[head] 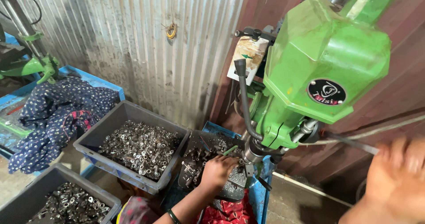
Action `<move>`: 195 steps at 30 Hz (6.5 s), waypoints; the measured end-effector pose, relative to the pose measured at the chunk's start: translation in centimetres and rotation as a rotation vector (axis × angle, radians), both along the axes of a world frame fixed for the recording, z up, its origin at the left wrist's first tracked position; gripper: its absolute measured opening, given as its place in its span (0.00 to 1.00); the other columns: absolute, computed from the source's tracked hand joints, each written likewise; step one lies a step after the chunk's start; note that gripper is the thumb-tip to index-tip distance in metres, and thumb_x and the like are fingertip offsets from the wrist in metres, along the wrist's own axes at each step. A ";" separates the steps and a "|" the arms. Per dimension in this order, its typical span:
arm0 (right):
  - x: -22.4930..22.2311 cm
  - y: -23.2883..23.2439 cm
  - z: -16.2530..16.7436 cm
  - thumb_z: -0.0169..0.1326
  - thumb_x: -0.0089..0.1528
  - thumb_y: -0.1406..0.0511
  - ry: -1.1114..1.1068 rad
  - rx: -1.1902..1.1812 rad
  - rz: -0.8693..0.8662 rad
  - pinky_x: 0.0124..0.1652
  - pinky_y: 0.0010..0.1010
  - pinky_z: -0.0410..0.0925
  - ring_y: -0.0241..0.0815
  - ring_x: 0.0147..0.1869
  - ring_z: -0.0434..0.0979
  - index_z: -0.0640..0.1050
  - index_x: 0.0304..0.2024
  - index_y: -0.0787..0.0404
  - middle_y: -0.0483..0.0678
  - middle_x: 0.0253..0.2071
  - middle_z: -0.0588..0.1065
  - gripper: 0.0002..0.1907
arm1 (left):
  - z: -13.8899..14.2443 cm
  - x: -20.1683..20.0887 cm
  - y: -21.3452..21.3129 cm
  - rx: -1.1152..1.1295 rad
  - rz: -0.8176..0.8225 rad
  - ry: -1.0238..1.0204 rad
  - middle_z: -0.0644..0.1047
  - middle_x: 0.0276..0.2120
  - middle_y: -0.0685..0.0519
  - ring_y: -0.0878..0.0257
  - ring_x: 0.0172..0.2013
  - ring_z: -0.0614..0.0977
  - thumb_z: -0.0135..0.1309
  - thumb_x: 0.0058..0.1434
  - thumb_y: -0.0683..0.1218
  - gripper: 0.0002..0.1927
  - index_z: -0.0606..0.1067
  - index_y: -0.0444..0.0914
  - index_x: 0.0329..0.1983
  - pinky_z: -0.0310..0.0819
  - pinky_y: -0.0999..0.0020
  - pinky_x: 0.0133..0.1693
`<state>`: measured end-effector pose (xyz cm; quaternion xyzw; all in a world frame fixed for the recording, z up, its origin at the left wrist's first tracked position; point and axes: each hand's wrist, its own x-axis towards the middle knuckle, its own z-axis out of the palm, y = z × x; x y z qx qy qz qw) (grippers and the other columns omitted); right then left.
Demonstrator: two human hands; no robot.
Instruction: The person operates a bench drill press, placing small metal fittings one at a time onto the drill table and pulling the feed lever to drill each part, then moving finished parts into a bin. Near the end they wipe the drilled parts with a red cloth.
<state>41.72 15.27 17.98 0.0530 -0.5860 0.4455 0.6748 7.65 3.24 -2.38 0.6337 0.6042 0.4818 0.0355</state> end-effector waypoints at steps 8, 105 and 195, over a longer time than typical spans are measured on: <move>-1.4 -5.6 -5.5 0.45 0.63 0.58 -0.056 0.177 -0.344 0.32 0.30 0.56 0.31 0.20 0.51 0.56 0.25 0.48 0.38 0.19 0.50 0.15 | 0.9 -0.5 -0.5 0.002 -0.032 -0.002 0.83 0.45 0.48 0.48 0.46 0.82 0.58 0.61 0.46 0.11 0.82 0.40 0.45 0.76 0.56 0.49; -3.7 1.7 6.4 0.38 0.71 0.69 0.369 -0.398 0.436 0.30 0.26 0.49 0.33 0.24 0.48 0.53 0.23 0.56 0.41 0.20 0.50 0.20 | 0.8 1.2 -0.1 -0.074 -0.019 -0.581 0.85 0.40 0.46 0.57 0.40 0.86 0.65 0.54 0.39 0.12 0.84 0.35 0.43 0.80 0.66 0.44; 1.7 9.6 1.4 0.48 0.79 0.66 0.017 -0.141 0.149 0.35 0.16 0.51 0.25 0.28 0.52 0.58 0.24 0.52 0.37 0.26 0.55 0.26 | 4.2 -6.6 -2.4 0.057 0.563 0.100 0.71 0.59 0.47 0.44 0.62 0.66 0.60 0.47 0.43 0.29 0.73 0.42 0.57 0.54 0.45 0.61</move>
